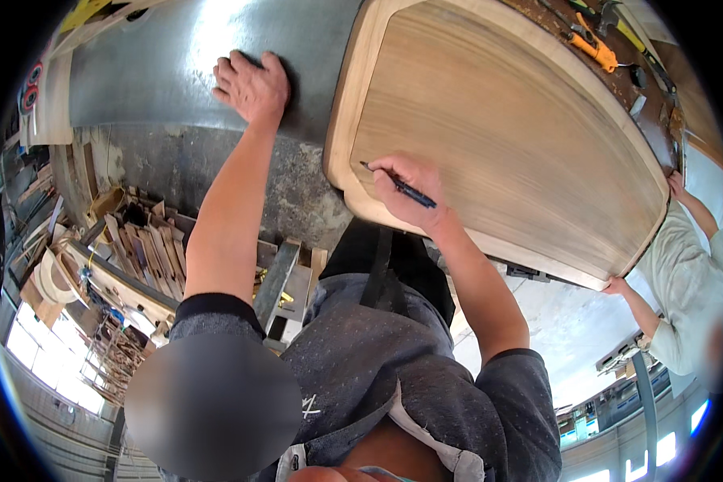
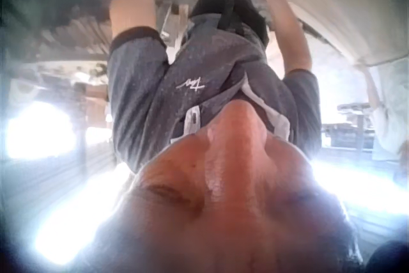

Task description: The person handles a large wooden panel and a smaller wooden frame in a workshop. They place the frame onto the panel and use a marker to write on the wood. A coworker assists by holding the frame steady while the person marks the surface.

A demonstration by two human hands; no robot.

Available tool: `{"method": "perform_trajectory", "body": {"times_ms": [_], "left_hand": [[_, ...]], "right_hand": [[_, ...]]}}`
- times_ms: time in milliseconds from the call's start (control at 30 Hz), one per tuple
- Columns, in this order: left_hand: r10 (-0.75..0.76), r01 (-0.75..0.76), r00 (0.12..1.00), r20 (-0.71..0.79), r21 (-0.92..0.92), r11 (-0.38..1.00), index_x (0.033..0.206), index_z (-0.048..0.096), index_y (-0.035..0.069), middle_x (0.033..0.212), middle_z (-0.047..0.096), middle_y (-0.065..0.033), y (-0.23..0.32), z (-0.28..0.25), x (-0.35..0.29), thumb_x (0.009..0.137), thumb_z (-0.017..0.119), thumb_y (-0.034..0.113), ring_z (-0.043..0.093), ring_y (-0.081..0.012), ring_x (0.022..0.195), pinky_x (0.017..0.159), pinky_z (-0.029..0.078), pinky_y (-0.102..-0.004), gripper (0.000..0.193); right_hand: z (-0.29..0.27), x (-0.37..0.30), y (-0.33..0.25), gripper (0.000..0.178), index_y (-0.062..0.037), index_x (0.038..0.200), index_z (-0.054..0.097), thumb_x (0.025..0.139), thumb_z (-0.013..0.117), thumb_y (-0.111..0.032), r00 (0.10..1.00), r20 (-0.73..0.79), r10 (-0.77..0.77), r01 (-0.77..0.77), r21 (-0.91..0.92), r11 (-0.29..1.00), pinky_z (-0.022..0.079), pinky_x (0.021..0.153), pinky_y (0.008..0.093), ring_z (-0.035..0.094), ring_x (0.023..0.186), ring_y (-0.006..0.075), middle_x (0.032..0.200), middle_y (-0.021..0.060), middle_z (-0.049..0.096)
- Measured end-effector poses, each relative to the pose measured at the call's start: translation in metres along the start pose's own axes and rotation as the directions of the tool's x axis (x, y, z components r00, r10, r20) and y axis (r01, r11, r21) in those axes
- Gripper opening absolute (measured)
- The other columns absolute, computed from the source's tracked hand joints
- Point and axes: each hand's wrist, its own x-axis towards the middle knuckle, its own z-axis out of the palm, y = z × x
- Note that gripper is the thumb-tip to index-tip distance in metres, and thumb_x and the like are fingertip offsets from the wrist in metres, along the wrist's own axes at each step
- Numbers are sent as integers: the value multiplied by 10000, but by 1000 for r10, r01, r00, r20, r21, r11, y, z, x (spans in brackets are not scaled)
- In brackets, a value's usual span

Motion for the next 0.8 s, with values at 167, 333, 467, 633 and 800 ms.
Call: {"method": "perform_trajectory", "body": {"times_ms": [167, 333, 467, 633, 800], "left_hand": [[-4, 6, 997, 80, -14, 1000, 1453, 411, -49, 1597, 328, -262, 2, -8, 0, 966, 496, 422, 210, -397, 1528, 1231, 95, -624, 683], [19, -18, 999, 45, -28, 999, 1432, 430, -55, 1575, 351, -262, -1, -8, 0, 967, 492, 409, 235, -404, 1506, 1220, 105, -618, 660], [53, -53, 999, 8, -32, 998, 1418, 450, -61, 1558, 367, -270, -4, -3, -1, 961, 497, 402, 248, -414, 1494, 1213, 117, -615, 652], [66, -67, 998, -23, -44, 997, 1404, 470, -65, 1553, 371, -278, -5, 3, -1, 959, 500, 406, 246, -420, 1495, 1214, 122, -621, 649], [64, -64, 995, -76, 7, 998, 1339, 528, -48, 1508, 421, -247, -10, 12, 0, 950, 503, 446, 284, -389, 1470, 1196, 158, -602, 629]], "right_hand": [[15, -23, 9, 107, -33, 988, 740, 888, 699, -40, 987, 28, -159, 160, -68, 985, 523, 617, 332, 673, 674, 235, 806, 117, 702], [27, -21, 9, 164, -42, 1053, 742, 894, 708, -20, 976, -52, -212, 206, -97, 974, 536, 642, 335, 697, 727, 245, 855, 115, 724], [36, -15, 16, 186, -51, 1059, 740, 879, 724, -6, 951, -124, -284, 272, -105, 956, 538, 649, 333, 697, 738, 248, 853, 107, 724], [33, -18, 18, 126, -49, 988, 731, 868, 714, -12, 951, -86, -296, 284, -128, 950, 510, 607, 334, 663, 680, 247, 787, 96, 696], [18, -49, 22, 75, -50, 895, 721, 845, 681, -12, 977, -58, -204, 196, -122, 973, 477, 561, 349, 623, 613, 259, 740, 92, 673]]}}
